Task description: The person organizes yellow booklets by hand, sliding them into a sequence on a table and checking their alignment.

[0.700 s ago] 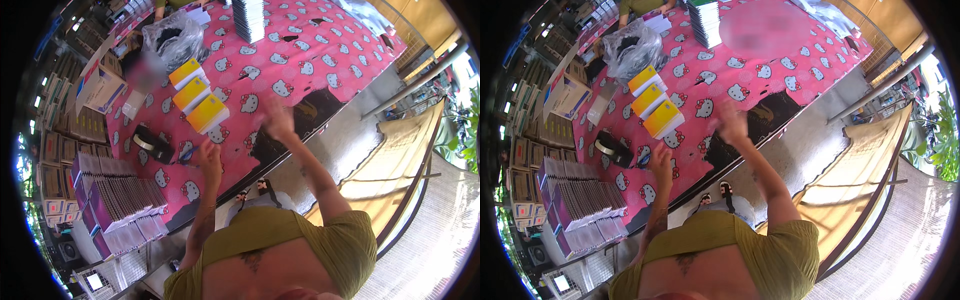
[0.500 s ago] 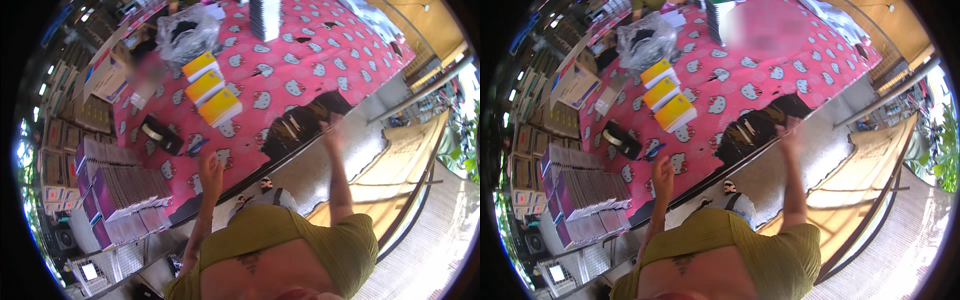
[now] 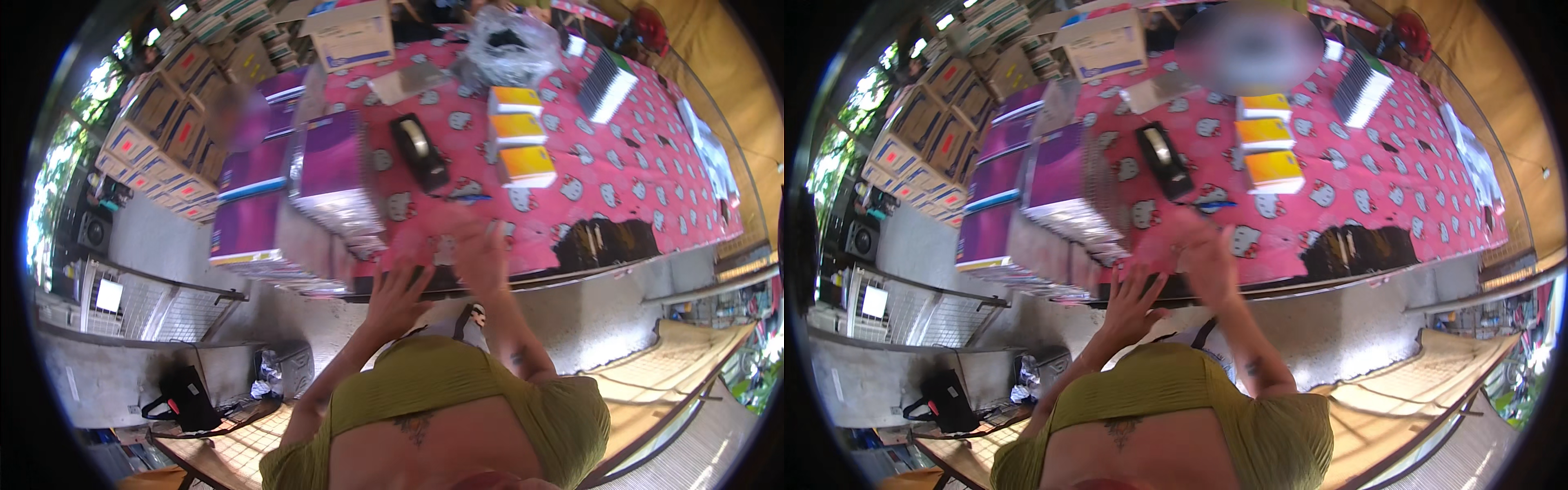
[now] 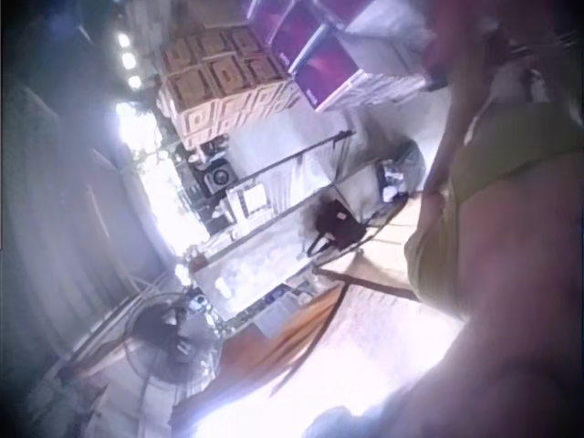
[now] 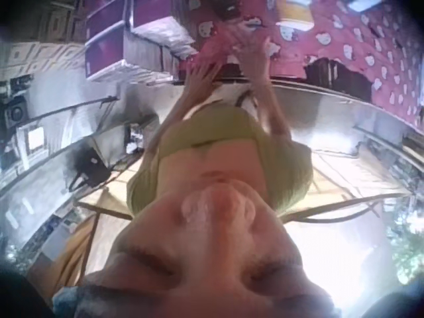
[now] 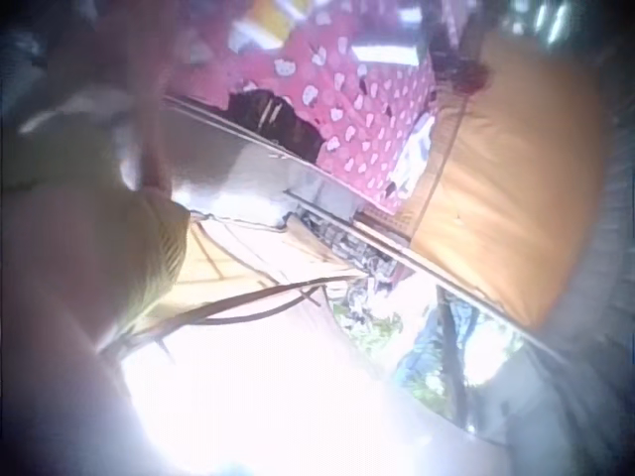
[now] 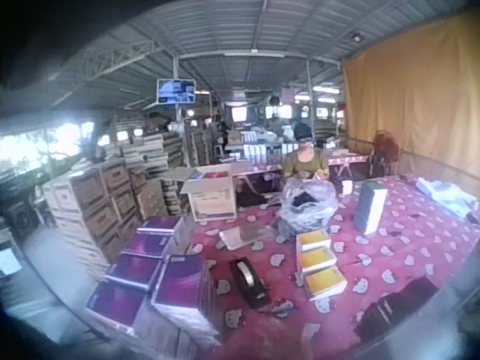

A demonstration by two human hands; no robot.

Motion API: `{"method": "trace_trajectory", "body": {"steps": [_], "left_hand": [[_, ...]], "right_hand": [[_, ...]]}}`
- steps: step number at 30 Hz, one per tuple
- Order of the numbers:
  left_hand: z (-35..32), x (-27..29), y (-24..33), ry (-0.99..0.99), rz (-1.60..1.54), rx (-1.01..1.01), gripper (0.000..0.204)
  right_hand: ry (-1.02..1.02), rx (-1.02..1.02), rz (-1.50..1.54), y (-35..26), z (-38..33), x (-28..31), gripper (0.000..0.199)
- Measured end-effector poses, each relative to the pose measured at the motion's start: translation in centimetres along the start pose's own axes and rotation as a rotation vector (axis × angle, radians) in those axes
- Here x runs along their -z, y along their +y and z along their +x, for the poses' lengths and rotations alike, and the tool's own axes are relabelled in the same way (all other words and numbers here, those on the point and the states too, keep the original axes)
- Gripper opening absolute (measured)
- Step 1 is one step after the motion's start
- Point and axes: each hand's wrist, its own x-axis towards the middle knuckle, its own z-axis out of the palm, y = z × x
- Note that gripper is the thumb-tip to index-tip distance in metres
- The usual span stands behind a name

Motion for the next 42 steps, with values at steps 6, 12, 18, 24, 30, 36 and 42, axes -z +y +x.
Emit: {"method": "trace_trajectory", "body": {"steps": [6,12,18,24,30,36,42], "left_hand": [[-15.7,-2.3,-8.7,0.124,-0.484,0.407,0.032],[-20.7,-0.4,-14.0,0.329,-0.492,0.573,0.021],[-22.8,1.8,-19.4,0.28,-0.493,0.588,0.021],[-28.5,1.2,-28.9,0.4,-0.454,0.867,0.021],[-22.0,6.2,-38.7,0.287,-0.484,0.641,0.019],[-18.9,5.9,-46.5,0.192,-0.533,0.587,0.024],[-16.0,3.6,-54.3,-0.008,-0.534,0.394,0.024]], "right_hand": [[0.164,0.484,-1.189,4.4,14.2,-0.9,0.078],[0.347,0.625,-1.68,13.3,20.9,1.2,0.066],[0.488,0.145,-1.692,17.0,16.9,-0.1,0.066],[0.64,0.028,-1.68,18.1,14.2,-2.4,0.066],[0.749,-0.073,-1.651,20.3,11.0,-3.8,0.066],[0.704,-0.025,-1.501,25.7,6.7,-8.9,0.066],[0.41,-0.24,-1.119,35.2,2.6,-18.5,0.066]]}}
